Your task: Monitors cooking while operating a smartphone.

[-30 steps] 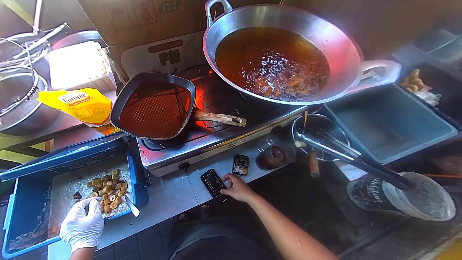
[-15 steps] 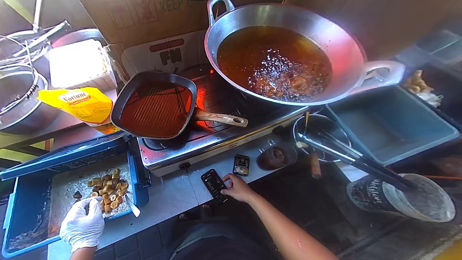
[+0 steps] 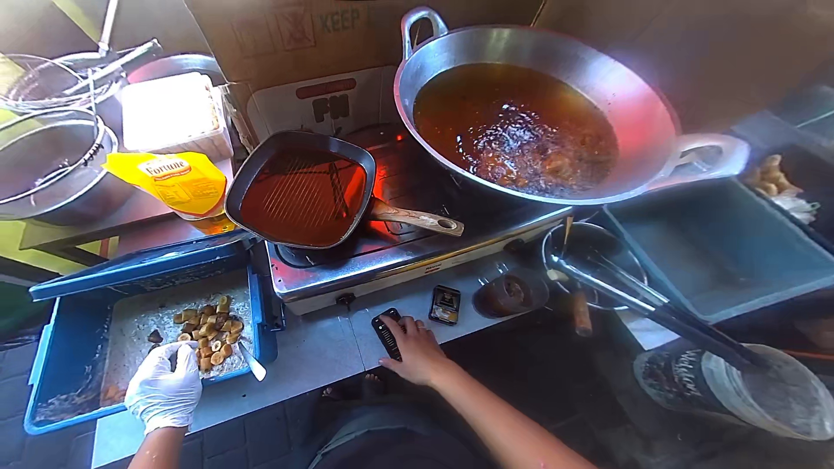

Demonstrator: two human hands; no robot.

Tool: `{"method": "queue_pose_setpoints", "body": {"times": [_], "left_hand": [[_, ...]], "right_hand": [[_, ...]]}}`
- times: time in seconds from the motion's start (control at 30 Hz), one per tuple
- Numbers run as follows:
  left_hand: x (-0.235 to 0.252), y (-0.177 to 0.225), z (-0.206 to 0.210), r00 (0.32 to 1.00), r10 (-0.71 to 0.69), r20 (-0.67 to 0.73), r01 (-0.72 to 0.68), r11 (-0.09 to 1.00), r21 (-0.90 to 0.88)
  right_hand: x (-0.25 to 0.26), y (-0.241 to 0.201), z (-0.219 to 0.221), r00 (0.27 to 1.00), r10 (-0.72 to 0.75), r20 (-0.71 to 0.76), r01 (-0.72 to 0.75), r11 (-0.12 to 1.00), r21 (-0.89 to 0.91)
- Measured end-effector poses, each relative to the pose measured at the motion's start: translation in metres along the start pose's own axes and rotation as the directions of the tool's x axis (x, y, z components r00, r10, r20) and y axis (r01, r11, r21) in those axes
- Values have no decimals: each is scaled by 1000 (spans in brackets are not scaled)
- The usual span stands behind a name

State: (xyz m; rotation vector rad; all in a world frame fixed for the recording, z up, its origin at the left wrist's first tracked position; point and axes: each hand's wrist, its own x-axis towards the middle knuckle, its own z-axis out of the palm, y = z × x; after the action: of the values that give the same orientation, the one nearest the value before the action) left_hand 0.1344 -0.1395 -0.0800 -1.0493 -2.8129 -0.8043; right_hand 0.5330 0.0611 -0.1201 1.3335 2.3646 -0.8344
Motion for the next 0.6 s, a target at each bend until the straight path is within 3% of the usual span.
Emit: {"method": "queue_pose_setpoints", "body": {"times": [0.3,0.6], "left_hand": [[0,-1,1,1000,10,-22,-10,1000,5],[0,-2,1,1000,11,-9,-11,1000,12]], "right_hand": [[3,-4,11,1000,20,23,-17,993,-119],[5,7,9,999,41,9,-41,997,-58]]}}
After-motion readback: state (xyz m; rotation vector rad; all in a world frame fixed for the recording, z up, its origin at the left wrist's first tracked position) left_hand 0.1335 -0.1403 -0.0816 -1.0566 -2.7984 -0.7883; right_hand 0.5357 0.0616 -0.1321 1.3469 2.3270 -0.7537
